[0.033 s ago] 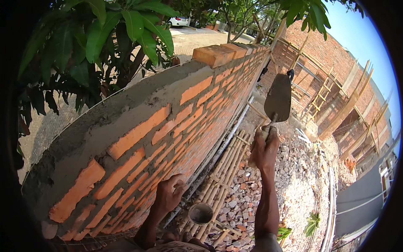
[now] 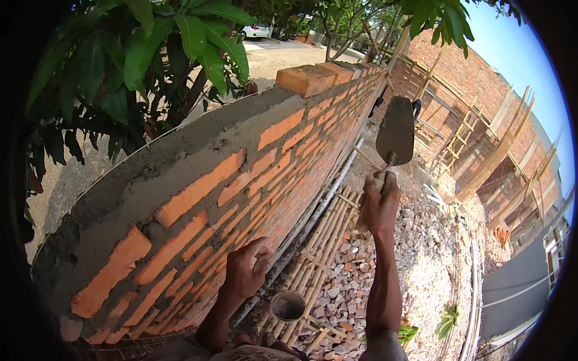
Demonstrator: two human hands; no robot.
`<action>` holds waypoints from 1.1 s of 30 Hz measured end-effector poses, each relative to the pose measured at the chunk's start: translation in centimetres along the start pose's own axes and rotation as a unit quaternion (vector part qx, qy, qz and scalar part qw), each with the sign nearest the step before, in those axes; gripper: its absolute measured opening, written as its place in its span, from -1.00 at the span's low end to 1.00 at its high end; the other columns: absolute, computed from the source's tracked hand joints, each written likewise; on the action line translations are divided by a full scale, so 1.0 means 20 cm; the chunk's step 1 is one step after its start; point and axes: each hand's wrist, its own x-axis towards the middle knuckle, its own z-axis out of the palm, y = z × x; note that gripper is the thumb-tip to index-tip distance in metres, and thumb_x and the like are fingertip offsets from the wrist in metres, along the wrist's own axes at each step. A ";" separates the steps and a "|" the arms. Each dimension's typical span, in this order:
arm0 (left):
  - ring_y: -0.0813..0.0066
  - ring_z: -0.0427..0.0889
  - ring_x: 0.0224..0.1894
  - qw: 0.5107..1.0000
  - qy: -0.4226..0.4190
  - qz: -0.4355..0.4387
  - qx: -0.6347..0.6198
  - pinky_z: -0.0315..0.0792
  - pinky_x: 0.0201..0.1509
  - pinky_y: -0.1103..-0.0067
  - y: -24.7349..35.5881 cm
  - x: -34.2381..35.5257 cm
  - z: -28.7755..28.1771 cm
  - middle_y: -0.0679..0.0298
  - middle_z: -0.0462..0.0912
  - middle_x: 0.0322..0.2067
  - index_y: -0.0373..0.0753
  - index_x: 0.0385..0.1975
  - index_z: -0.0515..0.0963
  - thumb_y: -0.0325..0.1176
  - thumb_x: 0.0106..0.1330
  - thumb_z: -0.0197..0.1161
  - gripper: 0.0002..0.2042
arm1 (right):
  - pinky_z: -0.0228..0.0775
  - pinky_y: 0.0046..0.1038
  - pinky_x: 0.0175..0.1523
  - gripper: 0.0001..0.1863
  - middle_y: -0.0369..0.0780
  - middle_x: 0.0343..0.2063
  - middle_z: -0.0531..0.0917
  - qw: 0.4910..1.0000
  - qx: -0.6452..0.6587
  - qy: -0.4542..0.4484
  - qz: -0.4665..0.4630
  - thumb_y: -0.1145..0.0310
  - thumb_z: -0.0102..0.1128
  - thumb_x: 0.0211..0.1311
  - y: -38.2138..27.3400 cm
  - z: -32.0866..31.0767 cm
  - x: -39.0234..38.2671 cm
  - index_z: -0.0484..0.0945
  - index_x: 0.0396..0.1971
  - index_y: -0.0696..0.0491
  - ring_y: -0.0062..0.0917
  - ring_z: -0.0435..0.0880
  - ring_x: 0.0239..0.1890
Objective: The person scoops mortar from a bucket with a trowel and applies it to the top of a brick wall. They then place bricks onto the mortar, tap them into position, and scrape off excess mortar. The person repeats this process along the wall.
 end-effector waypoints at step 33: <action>-0.23 0.31 0.32 0.865 0.135 0.133 0.464 -0.09 0.36 -0.20 0.49 1.32 0.09 -0.25 0.33 0.28 -0.60 0.15 0.40 -0.41 0.22 0.13 -0.49 | 0.45 -0.44 -0.04 -0.83 -0.27 -0.25 0.65 0.956 0.118 -0.058 -0.263 0.38 0.09 0.42 -0.60 0.49 1.31 0.53 -0.10 0.10 -0.60 0.60 -0.16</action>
